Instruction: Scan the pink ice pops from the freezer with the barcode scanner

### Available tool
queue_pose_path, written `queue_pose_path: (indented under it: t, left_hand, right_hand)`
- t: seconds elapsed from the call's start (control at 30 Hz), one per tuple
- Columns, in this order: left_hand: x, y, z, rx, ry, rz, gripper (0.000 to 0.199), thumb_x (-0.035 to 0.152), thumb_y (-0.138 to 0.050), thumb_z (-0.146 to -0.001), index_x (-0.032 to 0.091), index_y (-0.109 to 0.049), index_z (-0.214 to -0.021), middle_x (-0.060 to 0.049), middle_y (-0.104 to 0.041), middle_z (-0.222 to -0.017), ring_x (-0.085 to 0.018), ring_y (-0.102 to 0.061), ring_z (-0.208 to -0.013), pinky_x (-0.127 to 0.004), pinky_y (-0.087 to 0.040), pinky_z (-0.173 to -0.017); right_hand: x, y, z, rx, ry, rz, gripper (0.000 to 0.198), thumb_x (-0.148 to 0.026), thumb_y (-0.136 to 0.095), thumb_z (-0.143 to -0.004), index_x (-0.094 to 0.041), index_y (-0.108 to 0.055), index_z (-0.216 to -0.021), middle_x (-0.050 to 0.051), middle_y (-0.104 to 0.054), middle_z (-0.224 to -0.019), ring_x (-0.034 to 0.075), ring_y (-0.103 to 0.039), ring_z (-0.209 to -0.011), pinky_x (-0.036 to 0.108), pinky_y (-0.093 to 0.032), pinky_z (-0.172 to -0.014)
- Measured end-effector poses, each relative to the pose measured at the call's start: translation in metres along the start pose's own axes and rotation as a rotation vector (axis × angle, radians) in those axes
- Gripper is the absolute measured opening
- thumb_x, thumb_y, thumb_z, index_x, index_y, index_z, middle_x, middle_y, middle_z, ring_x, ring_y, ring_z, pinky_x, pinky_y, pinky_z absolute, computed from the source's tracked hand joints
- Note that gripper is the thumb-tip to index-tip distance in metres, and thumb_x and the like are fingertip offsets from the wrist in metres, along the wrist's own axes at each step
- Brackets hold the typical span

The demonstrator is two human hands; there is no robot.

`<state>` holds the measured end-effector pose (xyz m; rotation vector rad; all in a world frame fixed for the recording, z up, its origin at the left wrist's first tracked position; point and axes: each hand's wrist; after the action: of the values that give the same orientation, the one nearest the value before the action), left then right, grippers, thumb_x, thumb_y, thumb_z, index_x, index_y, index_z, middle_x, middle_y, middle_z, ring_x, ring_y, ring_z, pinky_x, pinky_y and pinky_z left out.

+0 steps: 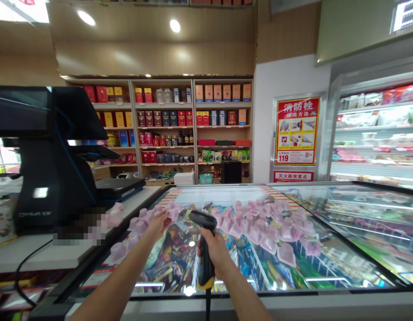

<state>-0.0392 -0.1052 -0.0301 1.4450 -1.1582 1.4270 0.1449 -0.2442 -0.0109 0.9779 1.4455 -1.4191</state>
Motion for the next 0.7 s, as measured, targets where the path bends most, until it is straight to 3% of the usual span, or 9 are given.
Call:
queue_pose_path:
  t: [0.17, 0.33, 0.53, 0.7]
  left_hand:
    - [0.022, 0.009, 0.002, -0.072, 0.1, 0.256, 0.03, 0.029, -0.045, -0.078, 0.015, -0.047, -0.104, -0.006, -0.052, -0.103, -0.015, -0.053, -0.086, -0.036, -0.045, -0.071]
    - [0.028, 0.005, 0.009, -0.093, 0.136, 0.36, 0.029, 0.029, -0.044, -0.078, 0.016, -0.047, -0.104, -0.006, -0.052, -0.104, -0.015, -0.053, -0.086, -0.035, -0.045, -0.072]
    - [0.02, -0.008, 0.015, -0.102, 0.121, 0.236, 0.029, 0.028, -0.044, -0.078, 0.016, -0.048, -0.104, -0.006, -0.052, -0.103, -0.015, -0.053, -0.085, -0.035, -0.045, -0.071]
    - [-0.005, -0.028, 0.015, -0.012, 0.029, 0.011, 0.029, 0.028, -0.046, -0.077, 0.015, -0.048, -0.103, -0.006, -0.053, -0.102, -0.015, -0.053, -0.084, -0.035, -0.045, -0.071]
  right_hand:
    - [-0.003, -0.011, 0.007, -0.043, 0.026, 0.014, 0.032, -0.047, -0.05, -0.062, -0.015, -0.048, -0.064, -0.003, -0.051, -0.049, 0.007, -0.043, -0.036, 0.02, -0.035, -0.033]
    - [-0.007, -0.011, 0.01, -0.05, 0.03, 0.011, 0.031, -0.046, -0.05, -0.063, -0.016, -0.048, -0.066, -0.004, -0.05, -0.047, 0.007, -0.042, -0.035, 0.02, -0.035, -0.033]
    - [-0.013, 0.007, 0.002, 0.029, 0.038, 0.036, 0.032, -0.046, -0.05, -0.064, -0.015, -0.049, -0.061, -0.003, -0.05, -0.044, 0.007, -0.043, -0.035, 0.02, -0.035, -0.033]
    - [-0.019, 0.04, -0.014, 0.179, 0.112, 0.062, 0.03, -0.045, -0.052, -0.063, -0.015, -0.05, -0.061, -0.002, -0.05, -0.043, 0.008, -0.043, -0.035, 0.02, -0.035, -0.033]
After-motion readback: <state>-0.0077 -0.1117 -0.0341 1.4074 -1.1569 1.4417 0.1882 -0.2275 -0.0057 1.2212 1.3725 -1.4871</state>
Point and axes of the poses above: each hand's wrist, its own z-axis away from the middle knuckle, its own y-axis out of the back of the hand, x = y × z
